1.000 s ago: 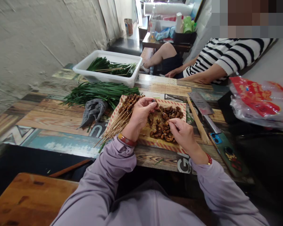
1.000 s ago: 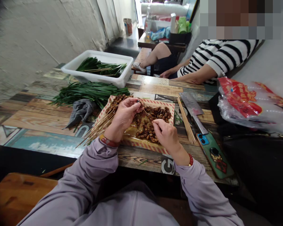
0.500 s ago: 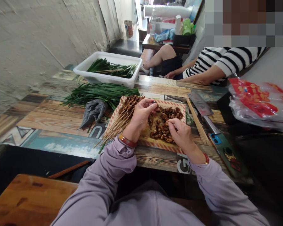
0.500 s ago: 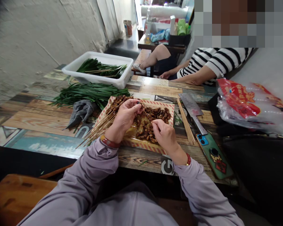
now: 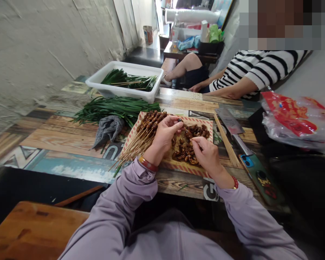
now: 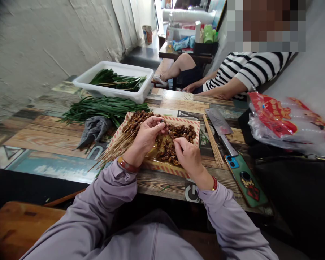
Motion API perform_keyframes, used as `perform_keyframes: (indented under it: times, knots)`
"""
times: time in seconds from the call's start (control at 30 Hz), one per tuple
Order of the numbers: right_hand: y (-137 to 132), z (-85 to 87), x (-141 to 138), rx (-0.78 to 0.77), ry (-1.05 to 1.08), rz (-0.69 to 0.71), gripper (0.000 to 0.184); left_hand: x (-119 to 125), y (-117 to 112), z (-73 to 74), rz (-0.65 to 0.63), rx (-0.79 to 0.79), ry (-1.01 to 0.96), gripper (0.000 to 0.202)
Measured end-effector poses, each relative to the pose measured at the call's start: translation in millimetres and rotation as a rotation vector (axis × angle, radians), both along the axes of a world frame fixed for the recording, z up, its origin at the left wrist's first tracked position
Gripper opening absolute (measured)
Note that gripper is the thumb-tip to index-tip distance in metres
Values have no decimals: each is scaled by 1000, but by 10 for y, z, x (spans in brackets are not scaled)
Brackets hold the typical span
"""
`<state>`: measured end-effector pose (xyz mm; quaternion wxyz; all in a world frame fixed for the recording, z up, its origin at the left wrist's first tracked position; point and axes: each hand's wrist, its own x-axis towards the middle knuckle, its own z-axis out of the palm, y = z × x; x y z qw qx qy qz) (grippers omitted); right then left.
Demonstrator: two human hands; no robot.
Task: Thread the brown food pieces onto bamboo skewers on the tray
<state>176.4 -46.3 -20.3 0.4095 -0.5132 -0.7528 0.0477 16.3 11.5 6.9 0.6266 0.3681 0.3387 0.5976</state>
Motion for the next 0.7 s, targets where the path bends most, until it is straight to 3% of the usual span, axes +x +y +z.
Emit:
perform_keyframes:
  times: [0.37,0.7]
  knots:
    - [-6,-21,26,17,-21,12,23,-32,-20,54,-95,-55,1,33]
    - [-30,-6,28,-18,6,62,19,-74,8,16,-30,-19,-6,28]
